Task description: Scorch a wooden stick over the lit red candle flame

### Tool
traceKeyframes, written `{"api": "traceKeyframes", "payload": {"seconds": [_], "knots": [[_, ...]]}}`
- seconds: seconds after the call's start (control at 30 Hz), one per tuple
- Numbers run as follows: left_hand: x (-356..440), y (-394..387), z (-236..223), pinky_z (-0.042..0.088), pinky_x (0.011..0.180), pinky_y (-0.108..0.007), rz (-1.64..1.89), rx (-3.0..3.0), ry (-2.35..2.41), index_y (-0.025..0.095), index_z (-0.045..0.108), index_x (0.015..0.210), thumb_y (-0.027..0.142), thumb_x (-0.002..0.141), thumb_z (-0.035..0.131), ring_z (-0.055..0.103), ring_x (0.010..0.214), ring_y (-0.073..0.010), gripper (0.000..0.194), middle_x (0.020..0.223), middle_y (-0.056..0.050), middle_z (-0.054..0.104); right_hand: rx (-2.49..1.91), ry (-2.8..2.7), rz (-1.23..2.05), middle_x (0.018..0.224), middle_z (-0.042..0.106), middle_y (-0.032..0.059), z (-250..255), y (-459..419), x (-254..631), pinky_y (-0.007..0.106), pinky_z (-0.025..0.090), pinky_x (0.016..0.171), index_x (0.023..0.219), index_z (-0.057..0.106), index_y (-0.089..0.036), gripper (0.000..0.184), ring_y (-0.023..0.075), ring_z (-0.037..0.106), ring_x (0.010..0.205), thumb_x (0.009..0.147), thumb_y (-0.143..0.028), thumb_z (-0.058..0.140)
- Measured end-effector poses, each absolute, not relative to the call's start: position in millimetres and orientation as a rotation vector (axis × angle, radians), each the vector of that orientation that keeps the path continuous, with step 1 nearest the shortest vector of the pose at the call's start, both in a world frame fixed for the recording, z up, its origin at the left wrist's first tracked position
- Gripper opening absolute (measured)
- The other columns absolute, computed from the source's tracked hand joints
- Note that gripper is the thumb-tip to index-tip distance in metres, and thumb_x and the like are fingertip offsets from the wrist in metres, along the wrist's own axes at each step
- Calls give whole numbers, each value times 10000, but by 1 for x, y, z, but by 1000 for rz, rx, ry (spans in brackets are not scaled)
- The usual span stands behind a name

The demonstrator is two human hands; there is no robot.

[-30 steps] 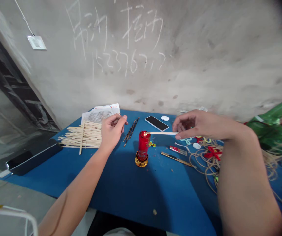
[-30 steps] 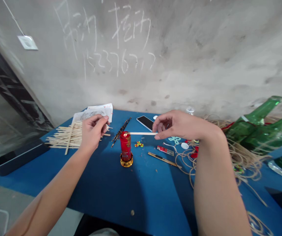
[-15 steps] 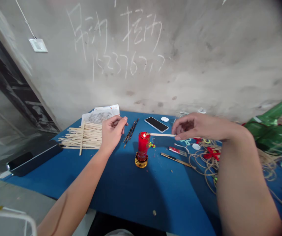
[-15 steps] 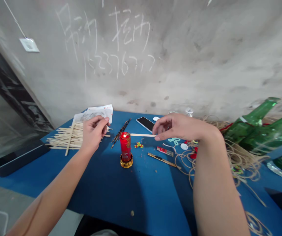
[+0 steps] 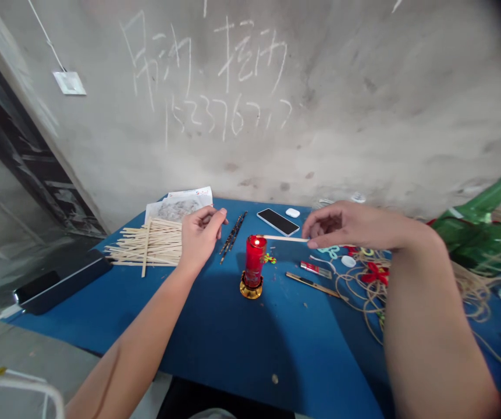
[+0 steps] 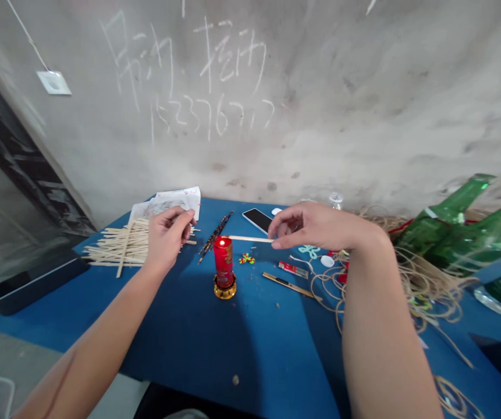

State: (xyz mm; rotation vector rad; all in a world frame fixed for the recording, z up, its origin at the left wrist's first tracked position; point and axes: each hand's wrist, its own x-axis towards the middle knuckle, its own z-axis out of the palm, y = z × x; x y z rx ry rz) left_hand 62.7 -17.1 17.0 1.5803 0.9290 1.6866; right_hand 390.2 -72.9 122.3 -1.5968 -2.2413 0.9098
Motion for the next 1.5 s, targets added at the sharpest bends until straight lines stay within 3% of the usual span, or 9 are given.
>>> {"api": "traceKeyframes", "payload": {"seconds": [1.0, 1.1, 1.17, 1.33, 1.37, 1.43, 1.5], "knots": [[58, 2, 20, 304, 428, -246, 1761, 1473, 940, 222, 716, 661, 378, 897, 778, 439, 408, -86, 291, 464, 50, 522, -1557, -2291, 881, 971, 806, 42, 123, -76, 378, 362, 502, 680, 1099, 874, -343, 470, 231, 682, 841, 828, -727, 863], [48, 39, 37, 221, 412, -248, 1907, 1094, 940, 219, 633, 625, 299, 872, 727, 369, 391, -69, 276, 447, 65, 475, -1516, -2279, 908, 946, 801, 44, 124, -76, 374, 353, 490, 674, 1079, 871, -319, 466, 220, 672, 822, 832, -714, 866], [41, 66, 56, 168, 404, -261, 1935, 781, 957, 232, 506, 602, 274, 928, 657, 281, 372, -63, 361, 423, 90, 373, -1504, -2270, 927, 970, 812, 49, 124, -74, 373, 353, 491, 682, 1085, 867, -312, 468, 227, 686, 844, 835, -707, 870], [44, 82, 126, 148, 410, -293, 1914, 863, 838, 244, 414, 657, 425, 1008, 723, 240, 379, -53, 501, 447, 113, 300, -1483, -2284, 962, 988, 822, 40, 120, -66, 375, 365, 512, 727, 1111, 863, -326, 407, 245, 715, 896, 858, -643, 885], [46, 72, 142, 157, 412, -294, 1912, 978, 768, 244, 404, 658, 431, 1032, 708, 249, 378, -49, 517, 454, 112, 302, -1468, -2281, 966, 992, 823, 38, 120, -66, 375, 367, 515, 732, 1110, 864, -328, 388, 246, 717, 903, 861, -625, 888], [51, 41, 170, 158, 423, -254, 1973, 1177, 612, 228, 385, 656, 318, 1112, 519, 259, 354, -28, 484, 478, 110, 314, -1440, -2277, 982, 977, 823, 37, 120, -65, 375, 370, 520, 737, 1099, 866, -327, 363, 245, 719, 899, 863, -602, 893], [49, 7, 187, 315, 544, -184, 2022, 1413, 584, 166, 523, 755, 184, 1157, 259, 446, 408, -5, 482, 602, 90, 450, -1425, -2273, 996, 937, 818, 40, 122, -65, 373, 379, 530, 744, 1080, 867, -315, 367, 246, 721, 874, 866, -613, 892]]}}
